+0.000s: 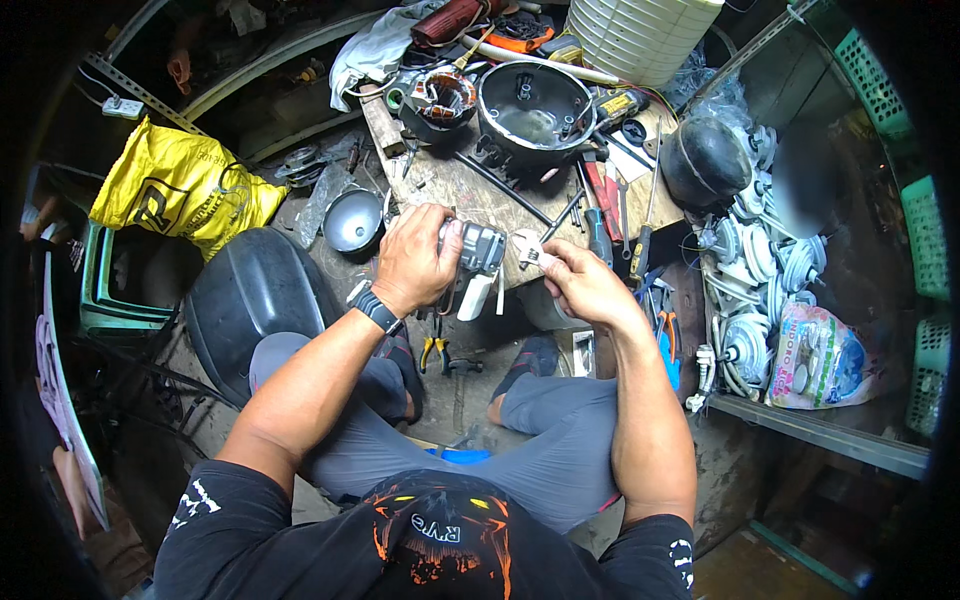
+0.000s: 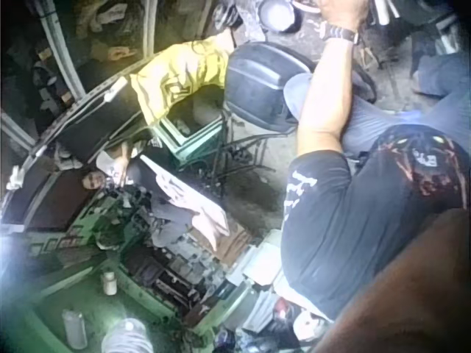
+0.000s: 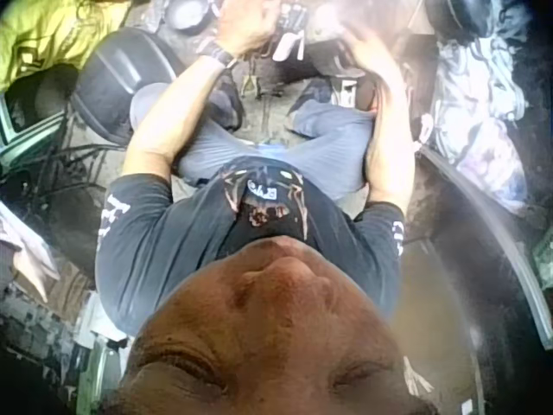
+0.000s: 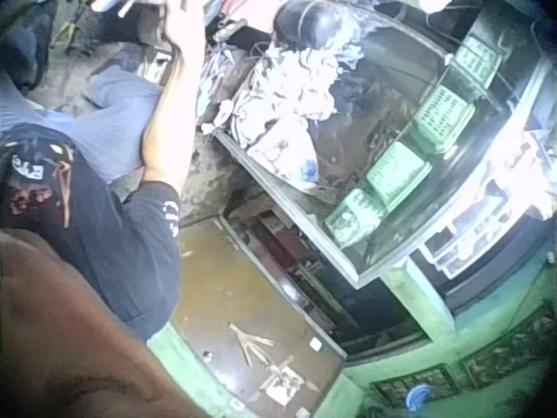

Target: The person works on an appliance motor assembly using a wrench, screwdriver, and pliers to loosen and tighten components while seated at a workbench.

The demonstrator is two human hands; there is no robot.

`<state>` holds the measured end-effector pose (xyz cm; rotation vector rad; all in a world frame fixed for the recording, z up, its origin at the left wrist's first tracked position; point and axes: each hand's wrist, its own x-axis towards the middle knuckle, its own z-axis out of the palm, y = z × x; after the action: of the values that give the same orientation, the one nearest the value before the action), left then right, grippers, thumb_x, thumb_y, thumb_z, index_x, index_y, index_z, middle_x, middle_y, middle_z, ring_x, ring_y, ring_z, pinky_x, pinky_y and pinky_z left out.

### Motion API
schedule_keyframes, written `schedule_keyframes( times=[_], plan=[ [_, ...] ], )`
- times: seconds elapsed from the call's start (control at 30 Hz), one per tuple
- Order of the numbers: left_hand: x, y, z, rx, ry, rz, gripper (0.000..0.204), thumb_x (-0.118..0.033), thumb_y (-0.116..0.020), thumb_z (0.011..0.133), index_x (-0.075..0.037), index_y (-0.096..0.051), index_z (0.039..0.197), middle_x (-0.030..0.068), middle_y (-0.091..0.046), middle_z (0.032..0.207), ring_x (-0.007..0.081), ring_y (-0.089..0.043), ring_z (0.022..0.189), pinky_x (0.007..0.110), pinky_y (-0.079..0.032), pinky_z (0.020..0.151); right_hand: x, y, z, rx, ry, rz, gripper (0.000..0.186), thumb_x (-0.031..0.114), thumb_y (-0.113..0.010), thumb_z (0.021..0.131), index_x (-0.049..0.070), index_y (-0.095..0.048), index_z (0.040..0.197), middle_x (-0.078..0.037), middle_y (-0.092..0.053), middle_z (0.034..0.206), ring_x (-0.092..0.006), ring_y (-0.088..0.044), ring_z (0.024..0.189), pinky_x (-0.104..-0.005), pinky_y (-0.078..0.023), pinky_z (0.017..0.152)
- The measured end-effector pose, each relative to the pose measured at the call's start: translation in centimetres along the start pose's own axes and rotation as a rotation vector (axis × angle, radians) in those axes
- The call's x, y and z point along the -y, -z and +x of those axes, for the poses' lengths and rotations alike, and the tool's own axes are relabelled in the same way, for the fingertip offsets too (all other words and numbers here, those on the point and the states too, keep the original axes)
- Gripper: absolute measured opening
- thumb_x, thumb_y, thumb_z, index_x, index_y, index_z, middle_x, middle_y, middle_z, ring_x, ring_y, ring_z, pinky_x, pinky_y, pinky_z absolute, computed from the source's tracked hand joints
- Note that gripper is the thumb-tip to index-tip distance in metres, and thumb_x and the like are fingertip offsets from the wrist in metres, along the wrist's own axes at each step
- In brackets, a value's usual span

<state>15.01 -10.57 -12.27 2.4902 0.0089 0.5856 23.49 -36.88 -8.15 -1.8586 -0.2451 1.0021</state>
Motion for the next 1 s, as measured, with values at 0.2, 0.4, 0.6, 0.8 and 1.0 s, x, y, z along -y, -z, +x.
schedule_keyframes(
  times=[0.2,0.4,0.6,0.8,1.0],
  plan=[
    [0.1,0.2,-0.2,-0.014,-0.005,0.007,0.03,-0.033,-0.057,0.102,-0.004,-0.065,0.105,0.0162,-0.066,0.096,0.0369,-0.063,0.096,0.046,-0.047,0.086,1.1,-1.7,0.4,-0.003,-0.047,-0.025,0.024,0.02,-0.053,0.111,0.003,-0.058,0.127,0.002,-0.054,0.073,-0.0064,-0.051,0.053,-0.0229,-0.039,0.047],
    [0.0,0.3,0.0,-0.026,0.005,-0.01,0.028,-0.031,-0.059,0.101,-0.004,-0.065,0.103,0.0158,-0.065,0.094,0.0366,-0.063,0.095,0.046,-0.047,0.086,1.8,-0.3,2.1,0.143,-0.148,0.09,0.016,0.019,-0.052,0.111,0.004,-0.055,0.115,-0.005,-0.066,0.077,-0.0113,-0.062,0.053,-0.0238,-0.047,0.044],
    [0.0,-0.3,0.0,-0.09,-0.019,-0.032,0.025,-0.029,-0.061,0.1,-0.004,-0.065,0.098,0.0145,-0.063,0.091,0.0357,-0.062,0.093,0.047,-0.047,0.086,4.3,1.3,3.6,0.233,-0.235,0.094,0.017,0.02,-0.058,0.107,0.003,-0.059,0.108,-0.006,-0.067,0.075,-0.0109,-0.063,0.053,-0.024,-0.05,0.045],
    [0.1,-0.1,-0.1,-0.06,0.005,-0.031,0.027,-0.03,-0.063,0.097,-0.004,-0.064,0.094,0.015,-0.065,0.093,0.0355,-0.063,0.096,0.048,-0.048,0.089,6.0,0.2,3.4,0.163,-0.271,0.012,0.02,0.015,-0.057,0.105,-0.003,-0.064,0.106,-0.004,-0.065,0.075,-0.0094,-0.054,0.05,-0.026,-0.043,0.047],
    [0.1,0.1,-0.1,-0.068,0.009,-0.041,0.026,-0.028,-0.062,0.098,-0.003,-0.064,0.096,0.0153,-0.063,0.093,0.036,-0.062,0.096,0.047,-0.047,0.091,6.1,0.2,3.8,0.143,-0.294,-0.035,0.02,0.016,-0.058,0.105,-0.003,-0.064,0.105,-0.005,-0.065,0.074,-0.0098,-0.053,0.049,-0.0262,-0.043,0.047]
  ],
)
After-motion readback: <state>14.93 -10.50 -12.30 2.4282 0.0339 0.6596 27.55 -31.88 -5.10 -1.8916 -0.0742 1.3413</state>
